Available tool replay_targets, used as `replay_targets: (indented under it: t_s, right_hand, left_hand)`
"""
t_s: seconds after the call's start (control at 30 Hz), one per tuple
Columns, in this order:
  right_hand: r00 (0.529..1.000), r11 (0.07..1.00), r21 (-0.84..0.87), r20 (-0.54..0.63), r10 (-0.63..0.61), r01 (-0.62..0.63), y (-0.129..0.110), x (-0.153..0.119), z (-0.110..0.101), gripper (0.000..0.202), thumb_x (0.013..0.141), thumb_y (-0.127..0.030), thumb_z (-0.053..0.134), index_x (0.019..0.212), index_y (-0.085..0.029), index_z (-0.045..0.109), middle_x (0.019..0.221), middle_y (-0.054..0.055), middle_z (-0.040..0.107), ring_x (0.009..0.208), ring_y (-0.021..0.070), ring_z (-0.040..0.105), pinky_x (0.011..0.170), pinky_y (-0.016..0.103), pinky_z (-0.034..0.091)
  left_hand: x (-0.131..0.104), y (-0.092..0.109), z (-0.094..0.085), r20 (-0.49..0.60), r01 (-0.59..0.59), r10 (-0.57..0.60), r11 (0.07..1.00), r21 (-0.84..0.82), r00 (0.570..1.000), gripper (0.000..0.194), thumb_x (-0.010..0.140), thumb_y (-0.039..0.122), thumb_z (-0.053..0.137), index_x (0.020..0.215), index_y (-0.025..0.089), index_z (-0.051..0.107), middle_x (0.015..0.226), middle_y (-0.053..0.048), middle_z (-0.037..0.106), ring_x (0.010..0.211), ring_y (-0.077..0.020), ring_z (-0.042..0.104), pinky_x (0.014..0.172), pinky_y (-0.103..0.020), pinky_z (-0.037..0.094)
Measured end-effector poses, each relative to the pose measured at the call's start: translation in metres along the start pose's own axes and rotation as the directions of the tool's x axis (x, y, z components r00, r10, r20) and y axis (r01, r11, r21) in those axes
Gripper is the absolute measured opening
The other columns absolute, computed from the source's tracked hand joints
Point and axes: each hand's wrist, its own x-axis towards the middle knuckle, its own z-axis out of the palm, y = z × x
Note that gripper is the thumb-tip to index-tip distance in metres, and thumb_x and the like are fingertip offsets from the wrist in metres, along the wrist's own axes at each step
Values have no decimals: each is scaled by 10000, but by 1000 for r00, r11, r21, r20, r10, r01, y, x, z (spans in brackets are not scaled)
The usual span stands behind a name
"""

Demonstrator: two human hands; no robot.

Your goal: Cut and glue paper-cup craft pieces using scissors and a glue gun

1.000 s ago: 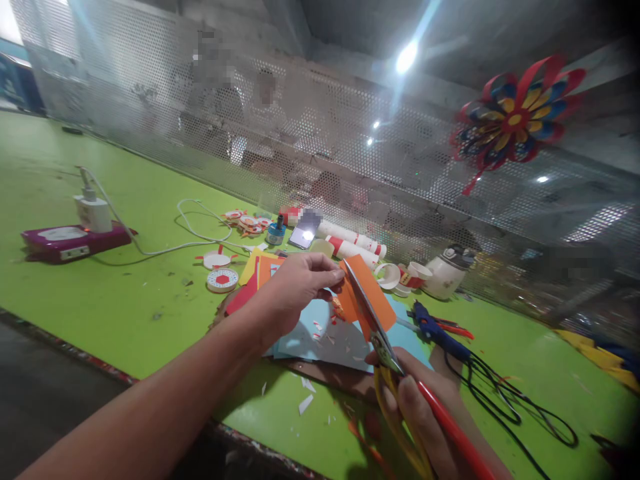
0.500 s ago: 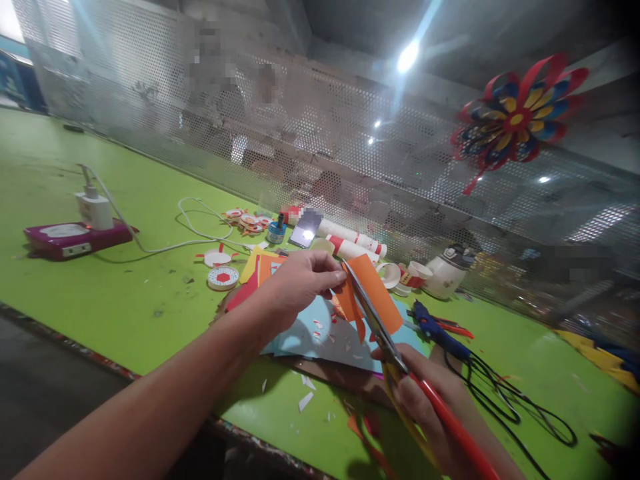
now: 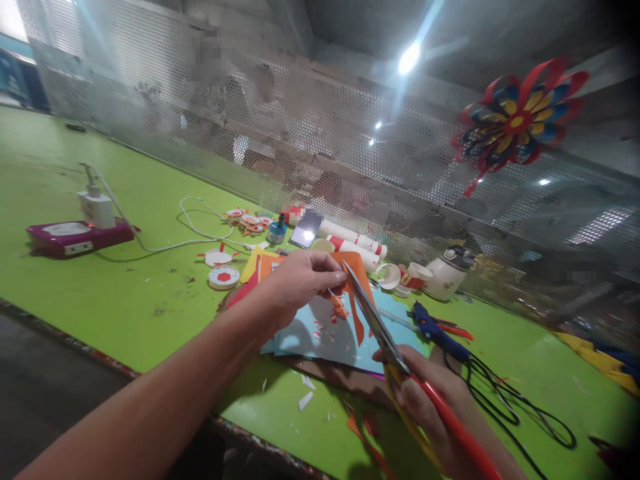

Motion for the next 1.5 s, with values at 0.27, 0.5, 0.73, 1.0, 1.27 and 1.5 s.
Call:
replay_targets:
  t_s: [0.27, 0.5, 0.73, 1.0, 1.27, 1.5]
  right_hand:
    - [1000, 998, -57, -10, 25, -26, 0, -2, 1, 526, 899, -645, 336, 944, -211, 629, 631, 4, 576, 557, 162, 512, 513, 256, 380]
    - [1000, 997, -83, 1, 5, -5, 3, -1, -2, 436, 925, -572, 364, 928, -226, 629, 694, 5, 640, 586, 161, 565, 536, 242, 409]
    - [993, 985, -123, -15, 120, -121, 14, 5, 2, 437, 926, -547, 370, 959, -198, 630, 607, -7, 589, 533, 153, 528, 496, 233, 415]
    - [936, 809, -479, -90, 341, -341, 45, 31, 12, 477, 891, -526, 468, 1142, -155, 636, 819, 101, 723, 749, 264, 667, 686, 341, 485]
    - [875, 671, -619, -53, 482, -407, 60, 49, 14, 352, 931, -420, 538, 1171, -167, 590, 1132, 86, 645, 972, 216, 638, 839, 427, 517]
    - [865, 741, -584, 125, 486, -331, 64, 69, 3, 296, 926, -317, 576, 1185, -174, 582, 1200, 83, 607, 1000, 214, 623, 840, 424, 531]
  left_hand:
    - [1, -1, 0, -14, 12, -12, 1000, 15, 1000, 133, 733, 104, 632, 604, 131, 613, 566, -1, 601, 526, -88, 491, 582, -250, 373]
    - [1, -3, -1, 1, 13, -13, 1000, 24, 1000, 123, 722, 109, 637, 604, 130, 611, 568, -8, 603, 540, -98, 501, 589, -256, 383]
    - [2, -4, -2, 12, 19, -18, 999, -39, 1000, 113, 757, 118, 634, 647, 119, 608, 623, -35, 642, 613, -118, 590, 611, -251, 427]
    - [2, -4, 2, 53, 48, -40, 986, -158, 998, 134, 803, 105, 603, 676, 122, 566, 677, -80, 691, 614, -158, 657, 569, -265, 482]
    - [8, -7, -4, -17, 61, -67, 973, -222, 998, 141, 794, 43, 576, 669, 109, 574, 638, -91, 694, 556, -137, 652, 565, -245, 514]
    - [9, -10, -7, -37, 57, -65, 978, -199, 997, 99, 784, 80, 596, 706, 132, 564, 642, -60, 668, 577, -153, 684, 487, -197, 489]
